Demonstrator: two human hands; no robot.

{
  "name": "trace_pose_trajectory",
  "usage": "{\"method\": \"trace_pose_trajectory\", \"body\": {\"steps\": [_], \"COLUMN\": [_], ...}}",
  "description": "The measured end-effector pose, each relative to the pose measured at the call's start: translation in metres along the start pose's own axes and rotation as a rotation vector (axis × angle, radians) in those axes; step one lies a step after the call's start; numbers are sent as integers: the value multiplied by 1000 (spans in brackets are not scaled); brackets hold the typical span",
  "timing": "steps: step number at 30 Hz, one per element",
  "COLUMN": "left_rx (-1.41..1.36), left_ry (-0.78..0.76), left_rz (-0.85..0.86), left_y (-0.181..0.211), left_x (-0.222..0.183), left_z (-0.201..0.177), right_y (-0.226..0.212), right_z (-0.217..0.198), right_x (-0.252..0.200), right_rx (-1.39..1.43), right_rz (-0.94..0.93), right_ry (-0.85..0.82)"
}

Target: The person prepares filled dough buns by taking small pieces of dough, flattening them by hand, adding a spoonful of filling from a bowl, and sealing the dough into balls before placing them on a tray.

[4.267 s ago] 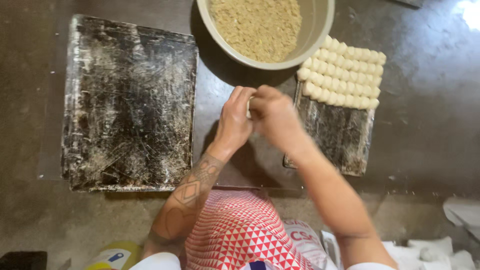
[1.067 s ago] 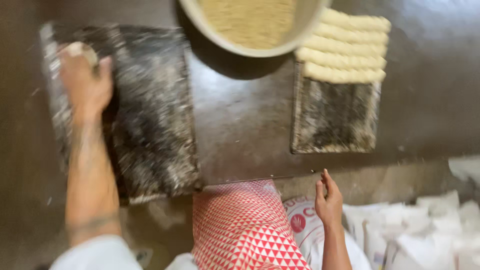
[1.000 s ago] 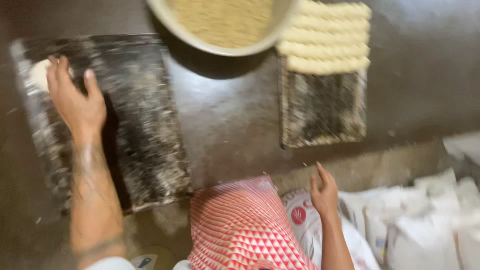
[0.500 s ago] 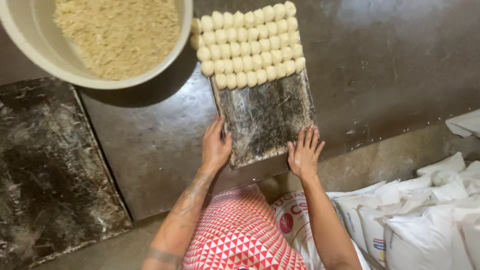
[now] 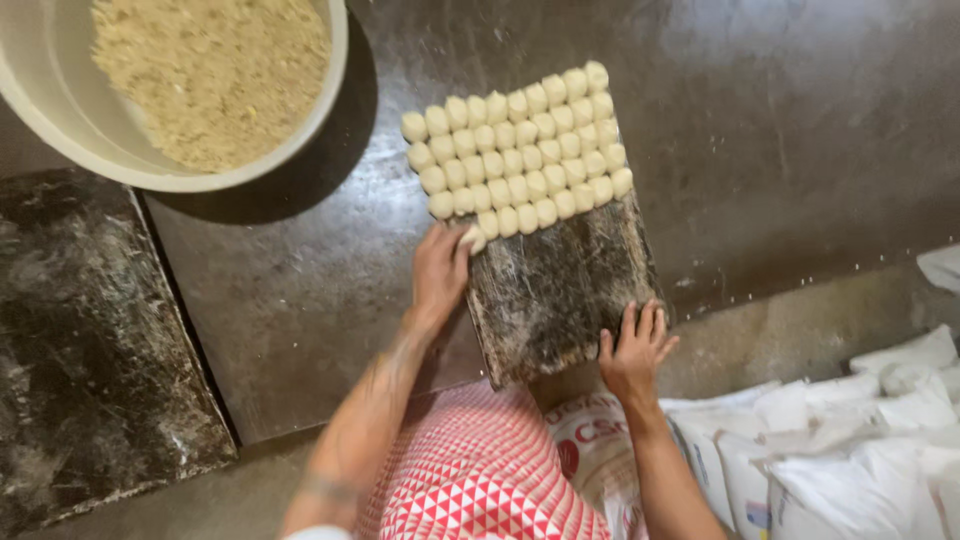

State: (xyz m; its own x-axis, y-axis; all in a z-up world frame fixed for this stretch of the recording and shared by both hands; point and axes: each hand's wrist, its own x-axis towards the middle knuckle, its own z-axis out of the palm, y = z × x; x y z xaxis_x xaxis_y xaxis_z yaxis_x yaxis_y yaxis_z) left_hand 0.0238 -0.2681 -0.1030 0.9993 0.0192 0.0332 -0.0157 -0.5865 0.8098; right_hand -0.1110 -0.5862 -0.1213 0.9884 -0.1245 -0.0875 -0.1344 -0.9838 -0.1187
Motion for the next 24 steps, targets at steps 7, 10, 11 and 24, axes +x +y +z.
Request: {"method": "trace_pose_trajectory", "body": {"steps": [7,10,11,24], "left_rx": [-1045,-795,-365,-703], "left_ry": [-49,-115,-123,-15], "left_rz": [-438,-263,-50,-378], "left_y": [19,14,9,-64], "left_x": [-104,-135,-140,-208], "left_z": [-30,-106,-132,-241], "right_y": [-178,-222,-235,-329], "right_z": [-46,-62,-68,-60], "right_x": [5,-8,-11,-94], "right_rx": [1374,1005,728,1233], "right_rz": [13,-279,-485,-214], "right_ry": [-303,-263,-172,-661]}}
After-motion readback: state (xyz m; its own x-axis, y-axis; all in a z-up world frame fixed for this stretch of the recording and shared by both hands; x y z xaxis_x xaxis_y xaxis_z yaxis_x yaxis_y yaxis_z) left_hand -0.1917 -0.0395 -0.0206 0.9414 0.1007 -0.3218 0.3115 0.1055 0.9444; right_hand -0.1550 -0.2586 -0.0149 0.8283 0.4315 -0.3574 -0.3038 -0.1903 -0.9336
